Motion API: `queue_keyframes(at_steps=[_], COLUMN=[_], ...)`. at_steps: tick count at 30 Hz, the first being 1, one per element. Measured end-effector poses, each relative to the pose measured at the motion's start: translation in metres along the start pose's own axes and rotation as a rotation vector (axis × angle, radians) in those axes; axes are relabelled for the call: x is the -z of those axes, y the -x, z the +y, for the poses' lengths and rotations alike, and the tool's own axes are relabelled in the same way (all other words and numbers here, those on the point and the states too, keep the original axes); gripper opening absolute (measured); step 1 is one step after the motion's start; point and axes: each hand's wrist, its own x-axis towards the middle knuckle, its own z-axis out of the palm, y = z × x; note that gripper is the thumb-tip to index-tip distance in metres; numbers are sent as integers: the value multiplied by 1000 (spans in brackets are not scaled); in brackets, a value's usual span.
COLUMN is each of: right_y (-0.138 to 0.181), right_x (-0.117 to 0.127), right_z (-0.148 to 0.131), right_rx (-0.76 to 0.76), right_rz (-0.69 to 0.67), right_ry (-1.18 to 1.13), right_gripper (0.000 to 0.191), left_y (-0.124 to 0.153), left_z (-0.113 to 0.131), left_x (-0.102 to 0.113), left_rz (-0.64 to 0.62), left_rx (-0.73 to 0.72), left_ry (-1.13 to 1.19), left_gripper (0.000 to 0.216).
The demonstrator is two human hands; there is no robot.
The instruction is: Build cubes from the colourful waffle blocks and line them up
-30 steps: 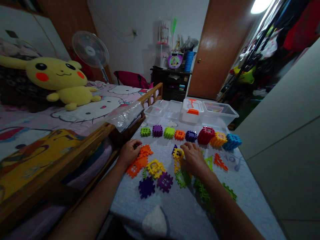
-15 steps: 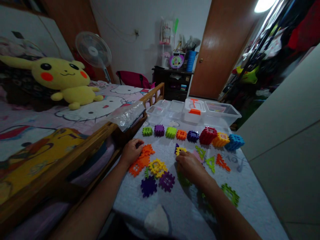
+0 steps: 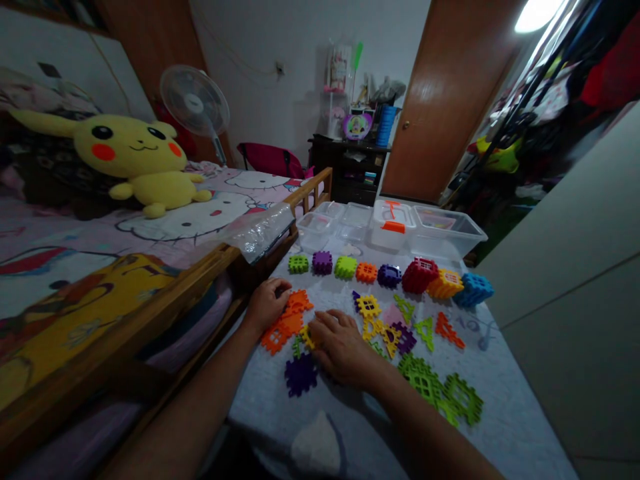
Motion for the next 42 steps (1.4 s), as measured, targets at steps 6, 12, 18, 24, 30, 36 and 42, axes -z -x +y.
queue_keyframes(at_steps=[6, 12, 18, 24, 30, 36, 42], right_y=[-3, -3, -6, 3, 18, 17, 14], right_x=[0, -2, -7, 19, 51, 40, 34], right_z=[1, 4, 2, 24, 86, 104, 109], right_rx=[-12, 63, 17, -112, -309, -283, -272], right_rz=[-15, -17, -5, 112, 306, 116, 52], right_ry=[1, -30, -61, -89, 1, -41, -35], right_gripper=[23, 30, 18, 51, 54, 55, 59], left_y=[0, 1, 2, 1, 0, 0, 0], left_z=[0, 4, 3, 0, -2, -1, 0], left_x=[0, 1, 0, -1, -2, -1, -1], left_rz=[5, 4, 9, 6, -4, -5, -6], left_rx=[3, 7, 18, 28, 19, 6, 1], left_ry=[10, 23, 50, 88, 74, 63, 65], left_gripper=[20, 18, 20, 23, 22, 22, 21])
